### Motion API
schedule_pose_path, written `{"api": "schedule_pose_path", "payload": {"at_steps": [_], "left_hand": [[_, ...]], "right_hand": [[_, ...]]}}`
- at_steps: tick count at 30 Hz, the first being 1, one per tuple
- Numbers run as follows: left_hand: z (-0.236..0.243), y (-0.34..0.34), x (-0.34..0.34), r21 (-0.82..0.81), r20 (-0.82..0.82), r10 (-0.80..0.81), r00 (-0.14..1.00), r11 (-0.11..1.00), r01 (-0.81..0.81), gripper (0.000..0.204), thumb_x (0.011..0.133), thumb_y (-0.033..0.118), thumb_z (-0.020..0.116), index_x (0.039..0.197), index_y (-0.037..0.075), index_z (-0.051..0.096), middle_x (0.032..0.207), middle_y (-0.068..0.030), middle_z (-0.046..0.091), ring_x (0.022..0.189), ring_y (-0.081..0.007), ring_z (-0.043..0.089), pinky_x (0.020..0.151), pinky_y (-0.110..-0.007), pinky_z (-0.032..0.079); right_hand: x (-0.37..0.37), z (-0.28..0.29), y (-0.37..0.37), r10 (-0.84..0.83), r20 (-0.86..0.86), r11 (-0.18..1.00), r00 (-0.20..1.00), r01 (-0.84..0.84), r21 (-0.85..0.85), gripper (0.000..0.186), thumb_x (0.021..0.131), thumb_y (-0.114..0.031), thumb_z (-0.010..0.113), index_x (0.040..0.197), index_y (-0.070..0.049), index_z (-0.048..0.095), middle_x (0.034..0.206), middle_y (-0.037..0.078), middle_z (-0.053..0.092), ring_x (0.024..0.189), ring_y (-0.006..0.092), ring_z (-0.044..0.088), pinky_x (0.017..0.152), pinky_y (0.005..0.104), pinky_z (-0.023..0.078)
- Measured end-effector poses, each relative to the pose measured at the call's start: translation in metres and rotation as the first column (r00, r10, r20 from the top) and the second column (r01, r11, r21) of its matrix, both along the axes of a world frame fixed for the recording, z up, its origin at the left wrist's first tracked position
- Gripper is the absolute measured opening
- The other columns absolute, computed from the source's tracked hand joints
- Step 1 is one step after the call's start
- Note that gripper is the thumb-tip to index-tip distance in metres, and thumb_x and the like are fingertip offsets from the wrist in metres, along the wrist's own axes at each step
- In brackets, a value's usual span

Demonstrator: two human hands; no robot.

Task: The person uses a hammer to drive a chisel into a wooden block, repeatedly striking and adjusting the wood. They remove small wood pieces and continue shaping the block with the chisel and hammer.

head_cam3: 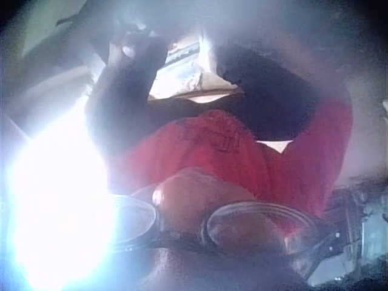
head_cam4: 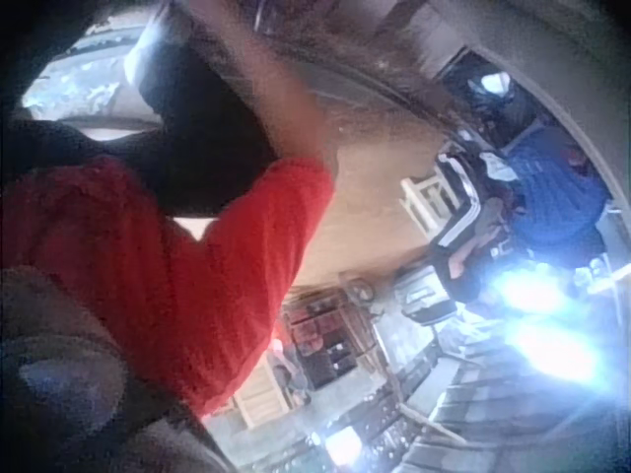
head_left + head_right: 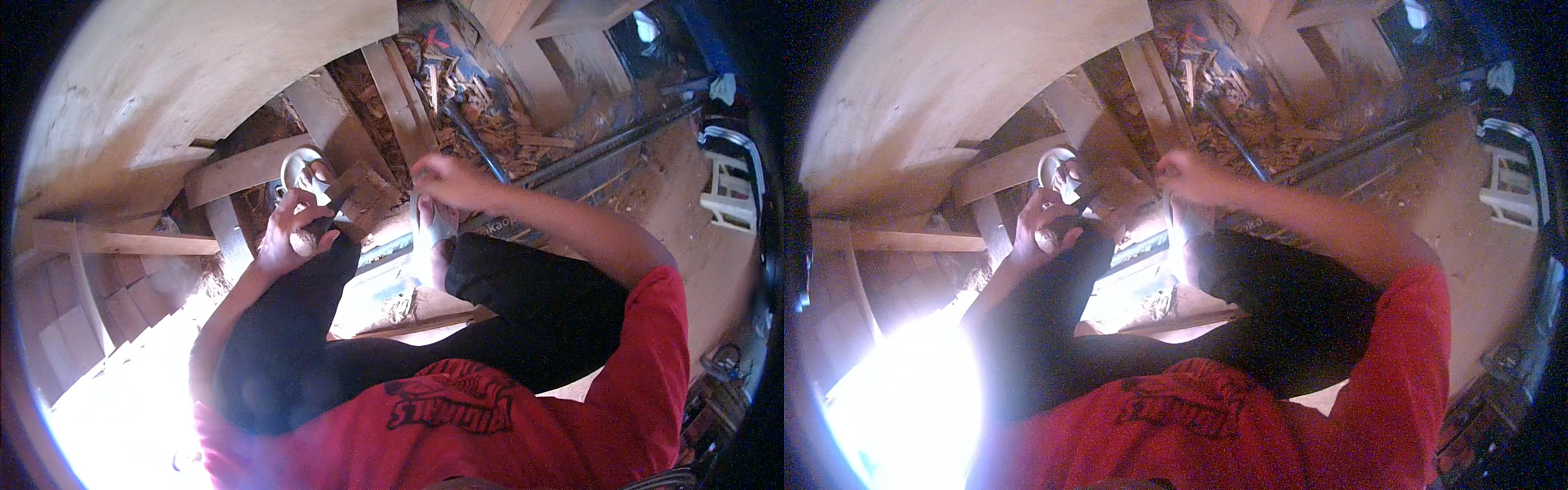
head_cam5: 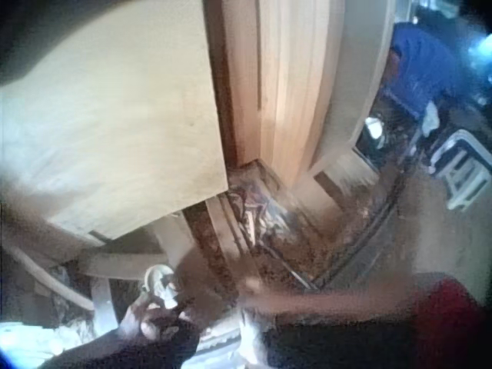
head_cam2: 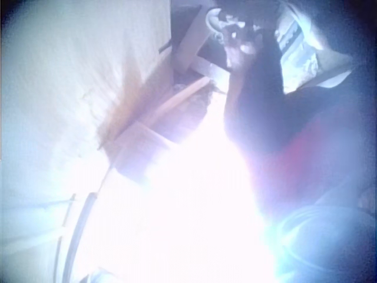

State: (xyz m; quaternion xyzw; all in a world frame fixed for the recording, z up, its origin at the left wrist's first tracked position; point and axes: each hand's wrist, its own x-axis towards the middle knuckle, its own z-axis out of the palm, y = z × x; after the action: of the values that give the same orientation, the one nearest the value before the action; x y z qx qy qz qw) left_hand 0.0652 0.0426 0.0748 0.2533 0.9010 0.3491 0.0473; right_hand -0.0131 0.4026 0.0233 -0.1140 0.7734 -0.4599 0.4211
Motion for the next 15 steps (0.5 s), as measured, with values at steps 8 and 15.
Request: {"api": "schedule_pose_path", "payload": {"at_steps": [8, 15], "left_hand": [[0.013, -0.007, 0.000, 0.029, 0.039, -0.078, 0.996, 0.997, 0.077, 0.066, 0.072, 0.014, 0.086, 0.133, 0.005, 0.066, 0.122, -0.0179, 0.067, 0.111, -0.0372, 0.070, 0.098, -0.047, 0.056], [-0.005, -0.074, -0.010, 0.364, 0.641, 0.077, 0.764, 0.845, -0.391, 0.045, 0.099, 0.016, 0.069, 0.139, -0.004, 0.063, 0.122, -0.0143, 0.074, 0.110, -0.0228, 0.072, 0.100, -0.039, 0.055]], "right_hand": [[0.086, 0.070, -0.176, -0.271, 0.849, 0.744, 0.454, 0.658, -0.114, 0.068, 0.099, -0.065, 0.060, 0.137, -0.008, 0.057, 0.121, 0.014, 0.068, 0.115, 0.0283, 0.065, 0.100, 0.0503, 0.050], [0.109, 0.047, -0.202, -0.383, 0.835, 0.619, 0.395, 0.781, -0.085, 0.017, 0.097, -0.015, 0.065, 0.110, -0.006, 0.058, 0.098, 0.008, 0.066, 0.080, 0.0228, 0.070, 0.085, 0.0433, 0.064]]}}
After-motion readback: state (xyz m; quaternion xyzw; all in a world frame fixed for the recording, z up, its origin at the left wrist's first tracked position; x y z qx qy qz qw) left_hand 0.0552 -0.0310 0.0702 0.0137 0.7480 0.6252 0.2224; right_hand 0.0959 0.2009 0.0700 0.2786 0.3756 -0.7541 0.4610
